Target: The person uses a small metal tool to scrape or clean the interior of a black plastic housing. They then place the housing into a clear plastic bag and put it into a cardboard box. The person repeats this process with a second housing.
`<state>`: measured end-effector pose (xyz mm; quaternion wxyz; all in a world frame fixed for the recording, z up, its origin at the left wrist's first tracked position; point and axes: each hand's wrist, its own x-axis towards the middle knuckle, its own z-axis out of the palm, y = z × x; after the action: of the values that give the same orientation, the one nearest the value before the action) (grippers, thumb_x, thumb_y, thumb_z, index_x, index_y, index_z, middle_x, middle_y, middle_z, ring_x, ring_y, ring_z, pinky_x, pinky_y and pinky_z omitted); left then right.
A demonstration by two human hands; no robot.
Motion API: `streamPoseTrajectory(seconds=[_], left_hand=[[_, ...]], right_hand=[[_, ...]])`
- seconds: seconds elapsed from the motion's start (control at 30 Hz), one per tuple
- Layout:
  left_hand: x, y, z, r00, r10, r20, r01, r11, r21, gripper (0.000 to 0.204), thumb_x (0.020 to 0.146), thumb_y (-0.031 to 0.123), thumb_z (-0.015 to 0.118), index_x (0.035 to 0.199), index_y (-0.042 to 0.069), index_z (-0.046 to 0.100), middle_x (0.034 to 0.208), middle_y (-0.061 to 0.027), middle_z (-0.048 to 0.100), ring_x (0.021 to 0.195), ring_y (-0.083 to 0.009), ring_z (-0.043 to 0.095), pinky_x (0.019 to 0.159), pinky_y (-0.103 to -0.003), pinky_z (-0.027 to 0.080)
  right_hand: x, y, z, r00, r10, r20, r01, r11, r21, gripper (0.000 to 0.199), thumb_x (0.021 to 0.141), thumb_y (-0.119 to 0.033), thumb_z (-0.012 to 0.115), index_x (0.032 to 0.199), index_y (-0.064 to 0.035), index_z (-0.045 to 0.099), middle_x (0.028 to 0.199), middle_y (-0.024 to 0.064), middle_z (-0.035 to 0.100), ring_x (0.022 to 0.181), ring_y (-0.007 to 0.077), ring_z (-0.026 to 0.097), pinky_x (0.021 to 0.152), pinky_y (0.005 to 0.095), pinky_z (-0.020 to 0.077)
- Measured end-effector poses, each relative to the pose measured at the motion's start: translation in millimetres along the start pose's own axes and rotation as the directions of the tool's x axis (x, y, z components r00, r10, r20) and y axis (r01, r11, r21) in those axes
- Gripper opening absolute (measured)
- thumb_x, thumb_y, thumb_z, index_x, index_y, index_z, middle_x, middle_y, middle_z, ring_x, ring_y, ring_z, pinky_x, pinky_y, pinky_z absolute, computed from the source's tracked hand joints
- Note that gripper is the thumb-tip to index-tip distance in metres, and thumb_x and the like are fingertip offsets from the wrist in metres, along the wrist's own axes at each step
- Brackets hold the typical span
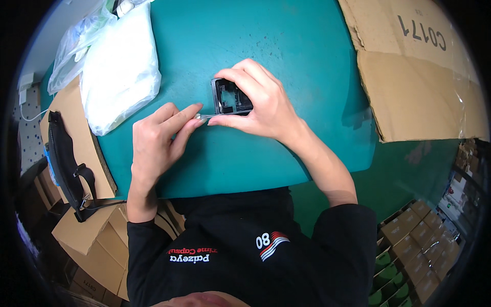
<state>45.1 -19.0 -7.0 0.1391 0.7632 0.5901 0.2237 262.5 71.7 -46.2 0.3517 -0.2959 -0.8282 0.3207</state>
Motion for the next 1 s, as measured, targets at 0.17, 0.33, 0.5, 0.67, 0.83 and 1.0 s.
streamPoseTrajectory(seconds=[0.17, 0.33, 0.5, 0.67, 0.83, 1.0], left_hand=[[1.9, 0.6, -2.3, 1.0, -0.007, -0.003, 0.007, 1.0, -0.017, 0.016, 0.088, 0.027, 0.075, 0.099, 0.016, 0.076, 0.067, -0.0039, 0.049, 0.052, -0.0226, 0.057, 0.047, -0.036, 0.042], [3.3, 2.6, -5.9, 0.999, -0.02, 0.032, 0.02, 1.0, -0.015, 0.016, 0.087, 0.024, 0.076, 0.099, 0.013, 0.076, 0.067, -0.0046, 0.051, 0.052, -0.0225, 0.055, 0.048, -0.036, 0.041], [4.5, 0.6, -3.5, 0.998, -0.045, 0.051, 0.049, 0.995, -0.086, 0.016, 0.087, 0.019, 0.077, 0.1, 0.01, 0.077, 0.066, -0.0059, 0.052, 0.052, -0.0221, 0.052, 0.049, -0.036, 0.04], [14.0, 2.8, -1.7, 0.999, -0.053, 0.009, 0.053, 0.999, -0.011, 0.015, 0.087, 0.018, 0.077, 0.099, 0.01, 0.077, 0.066, -0.0064, 0.052, 0.051, -0.0223, 0.052, 0.049, -0.036, 0.04], [8.6, 4.3, -4.9, 0.999, -0.032, 0.031, 0.033, 0.998, -0.056, 0.014, 0.086, 0.018, 0.077, 0.097, 0.01, 0.076, 0.066, -0.0061, 0.051, 0.05, -0.0222, 0.05, 0.048, -0.035, 0.039], [9.3, 10.4, -6.6, 0.998, -0.047, 0.043, 0.048, 0.998, -0.028, 0.014, 0.086, 0.018, 0.078, 0.097, 0.01, 0.077, 0.066, -0.0059, 0.052, 0.05, -0.022, 0.05, 0.048, -0.035, 0.039]], right_hand=[[1.3, 0.1, -0.7, 1.0, -0.003, 0.003, 0.003, 1.0, 0.007, 0.063, 0.062, -0.029, 0.095, 0.112, -0.0041, 0.067, 0.096, 0.0108, 0.063, 0.086, 0.0275, 0.065, 0.076, 0.0376, 0.0551], [3.1, 1.3, -1.6, 1.0, -0.019, 0.006, 0.019, 1.0, -0.004, 0.063, 0.061, -0.029, 0.095, 0.111, -0.005, 0.067, 0.096, 0.0103, 0.064, 0.086, 0.0275, 0.065, 0.075, 0.0374, 0.055], [1.4, 2.4, -0.1, 1.0, -0.018, -0.002, 0.018, 1.0, 0.011, 0.062, 0.061, -0.027, 0.096, 0.112, -0.0053, 0.067, 0.096, 0.0102, 0.064, 0.086, 0.0274, 0.064, 0.075, 0.0372, 0.0547], [2.6, 3.5, 1.7, 1.0, -0.009, 0.003, 0.009, 0.999, 0.031, 0.063, 0.061, -0.027, 0.096, 0.111, -0.0047, 0.066, 0.095, 0.01, 0.063, 0.085, 0.0275, 0.063, 0.074, 0.0369, 0.0545], [3.3, 3.0, 1.1, 1.0, -0.026, -0.009, 0.026, 0.999, 0.028, 0.062, 0.06, -0.028, 0.096, 0.111, -0.006, 0.067, 0.094, 0.0092, 0.062, 0.084, 0.0276, 0.063, 0.073, 0.0371, 0.0543], [3.1, 4.9, 2.1, 1.0, -0.02, -0.006, 0.02, 1.0, 0.023, 0.062, 0.06, -0.028, 0.096, 0.111, -0.007, 0.067, 0.094, 0.0087, 0.061, 0.083, 0.0274, 0.063, 0.072, 0.0372, 0.0543]])
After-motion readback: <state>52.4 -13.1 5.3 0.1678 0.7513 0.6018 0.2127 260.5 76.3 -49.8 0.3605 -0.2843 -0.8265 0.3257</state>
